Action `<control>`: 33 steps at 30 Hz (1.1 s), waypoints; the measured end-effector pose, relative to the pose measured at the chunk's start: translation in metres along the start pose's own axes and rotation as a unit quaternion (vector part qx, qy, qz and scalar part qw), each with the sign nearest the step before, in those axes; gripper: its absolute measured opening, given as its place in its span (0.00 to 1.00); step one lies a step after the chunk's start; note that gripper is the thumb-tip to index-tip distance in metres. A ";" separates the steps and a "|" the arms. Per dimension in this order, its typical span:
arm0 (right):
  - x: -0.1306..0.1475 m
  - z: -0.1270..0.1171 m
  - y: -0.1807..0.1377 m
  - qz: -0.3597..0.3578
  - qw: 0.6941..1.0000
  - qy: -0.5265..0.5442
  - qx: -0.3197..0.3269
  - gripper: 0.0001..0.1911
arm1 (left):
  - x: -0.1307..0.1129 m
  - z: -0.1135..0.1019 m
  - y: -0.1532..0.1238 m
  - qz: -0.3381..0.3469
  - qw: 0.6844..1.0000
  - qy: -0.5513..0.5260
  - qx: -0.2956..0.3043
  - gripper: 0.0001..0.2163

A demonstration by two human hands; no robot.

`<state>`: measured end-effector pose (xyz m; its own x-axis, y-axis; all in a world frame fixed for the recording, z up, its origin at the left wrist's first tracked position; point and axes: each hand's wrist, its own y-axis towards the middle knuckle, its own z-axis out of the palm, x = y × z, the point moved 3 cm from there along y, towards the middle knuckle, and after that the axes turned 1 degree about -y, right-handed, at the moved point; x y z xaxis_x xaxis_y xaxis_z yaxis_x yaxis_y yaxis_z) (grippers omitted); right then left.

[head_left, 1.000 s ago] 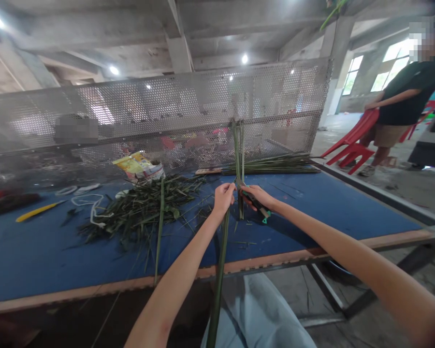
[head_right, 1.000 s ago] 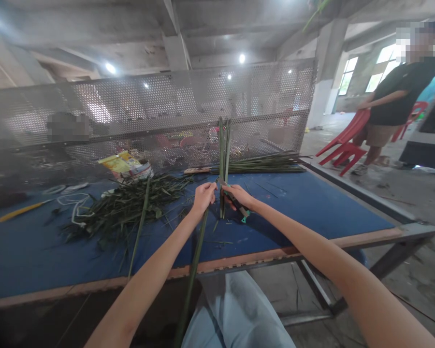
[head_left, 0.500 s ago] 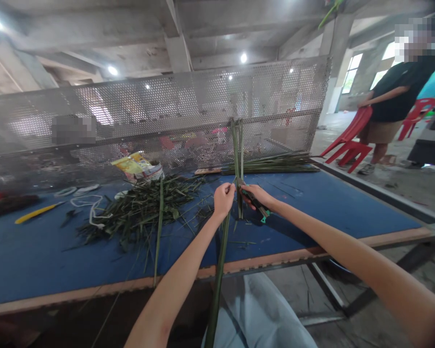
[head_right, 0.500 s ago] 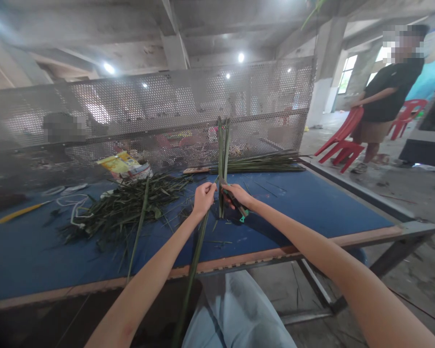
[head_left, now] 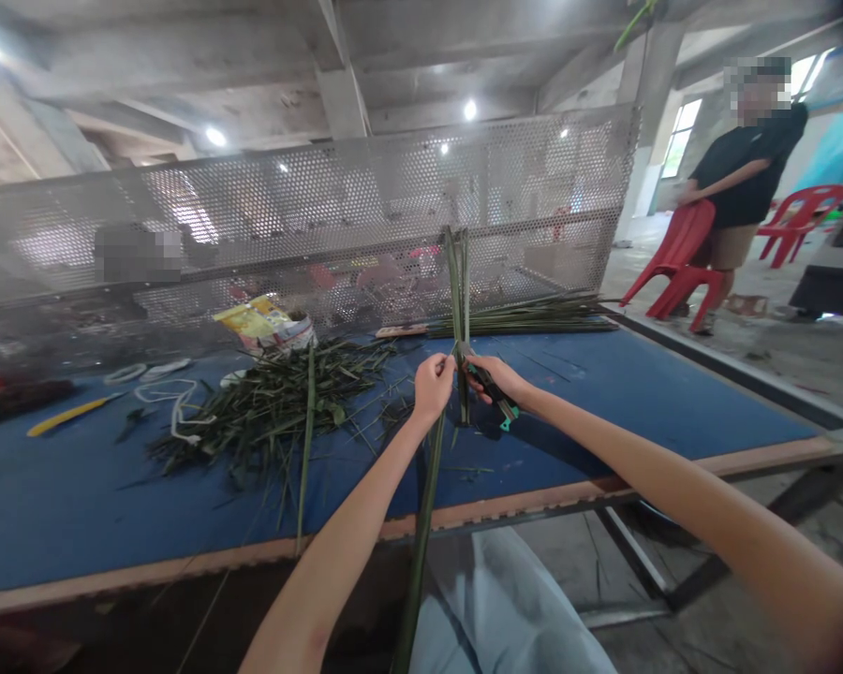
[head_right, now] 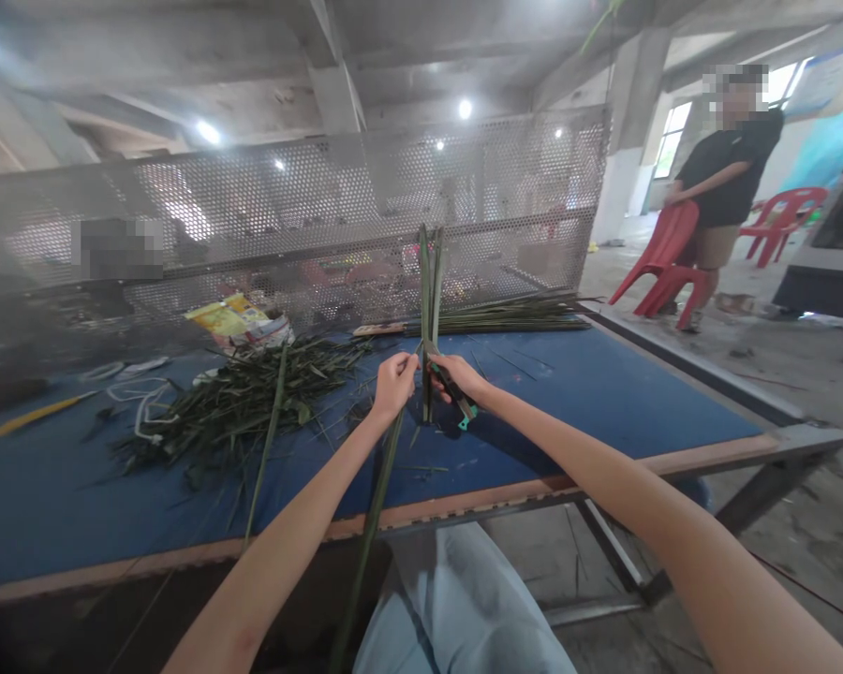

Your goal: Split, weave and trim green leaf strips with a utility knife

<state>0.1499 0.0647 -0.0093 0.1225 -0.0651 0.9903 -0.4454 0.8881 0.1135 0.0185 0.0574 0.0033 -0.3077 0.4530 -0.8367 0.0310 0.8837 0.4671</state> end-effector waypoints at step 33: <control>-0.002 -0.006 0.001 -0.011 1.000 -0.001 0.014 0.18 | -0.009 0.001 -0.006 0.068 0.994 0.090 -0.005 0.13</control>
<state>0.1552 0.0683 -0.0121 0.1302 -0.0851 0.9878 -0.4669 0.8737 0.1367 0.0222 0.0478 0.0080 -0.4657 0.5395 -0.7014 0.0741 0.8136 0.5766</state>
